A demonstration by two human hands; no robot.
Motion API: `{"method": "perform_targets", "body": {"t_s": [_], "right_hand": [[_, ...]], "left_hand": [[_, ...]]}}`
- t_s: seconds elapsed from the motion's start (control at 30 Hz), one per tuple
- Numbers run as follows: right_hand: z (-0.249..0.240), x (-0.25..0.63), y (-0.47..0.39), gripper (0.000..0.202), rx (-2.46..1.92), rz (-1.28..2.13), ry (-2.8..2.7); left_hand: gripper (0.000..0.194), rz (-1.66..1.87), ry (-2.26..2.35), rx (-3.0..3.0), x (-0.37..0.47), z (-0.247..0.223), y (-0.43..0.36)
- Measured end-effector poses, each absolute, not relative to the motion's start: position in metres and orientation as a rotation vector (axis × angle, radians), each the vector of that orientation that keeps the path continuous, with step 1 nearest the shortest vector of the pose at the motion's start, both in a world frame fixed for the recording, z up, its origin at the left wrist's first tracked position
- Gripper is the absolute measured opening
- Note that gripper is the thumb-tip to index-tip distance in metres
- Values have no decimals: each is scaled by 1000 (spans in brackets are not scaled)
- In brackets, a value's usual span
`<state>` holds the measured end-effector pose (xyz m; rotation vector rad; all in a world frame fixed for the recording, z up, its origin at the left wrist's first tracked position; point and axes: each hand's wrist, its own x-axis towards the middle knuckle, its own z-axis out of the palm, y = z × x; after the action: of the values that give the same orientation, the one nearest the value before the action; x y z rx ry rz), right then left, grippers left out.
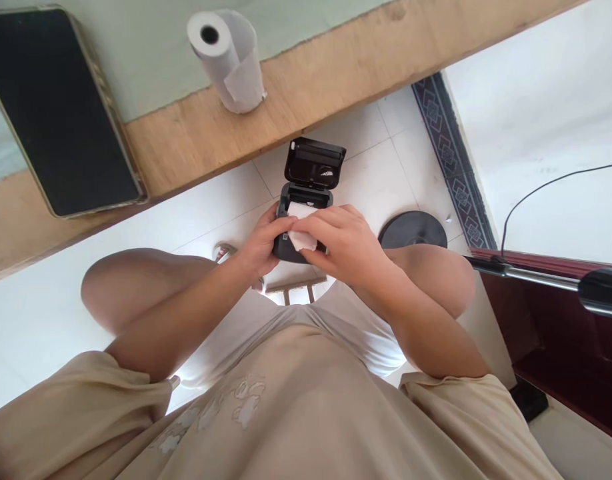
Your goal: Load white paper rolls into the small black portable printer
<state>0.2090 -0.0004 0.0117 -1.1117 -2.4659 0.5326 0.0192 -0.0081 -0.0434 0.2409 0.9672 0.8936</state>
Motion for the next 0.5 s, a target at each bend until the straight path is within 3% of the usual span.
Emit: {"method": "perform_targets", "body": {"t_s": [0.1,0.33,0.5], "right_hand": [[22,214,-3,17,-1190,672,-2441],[13,229,6,18,-1487,518,-1985],[5,233,15,47,-1588,564,-1804]], "left_hand": [[60,876,980,289,18,-44,-8],[72,799,957,366,16,-43,-12],[88,775,880,436,12,-49,-16]]}}
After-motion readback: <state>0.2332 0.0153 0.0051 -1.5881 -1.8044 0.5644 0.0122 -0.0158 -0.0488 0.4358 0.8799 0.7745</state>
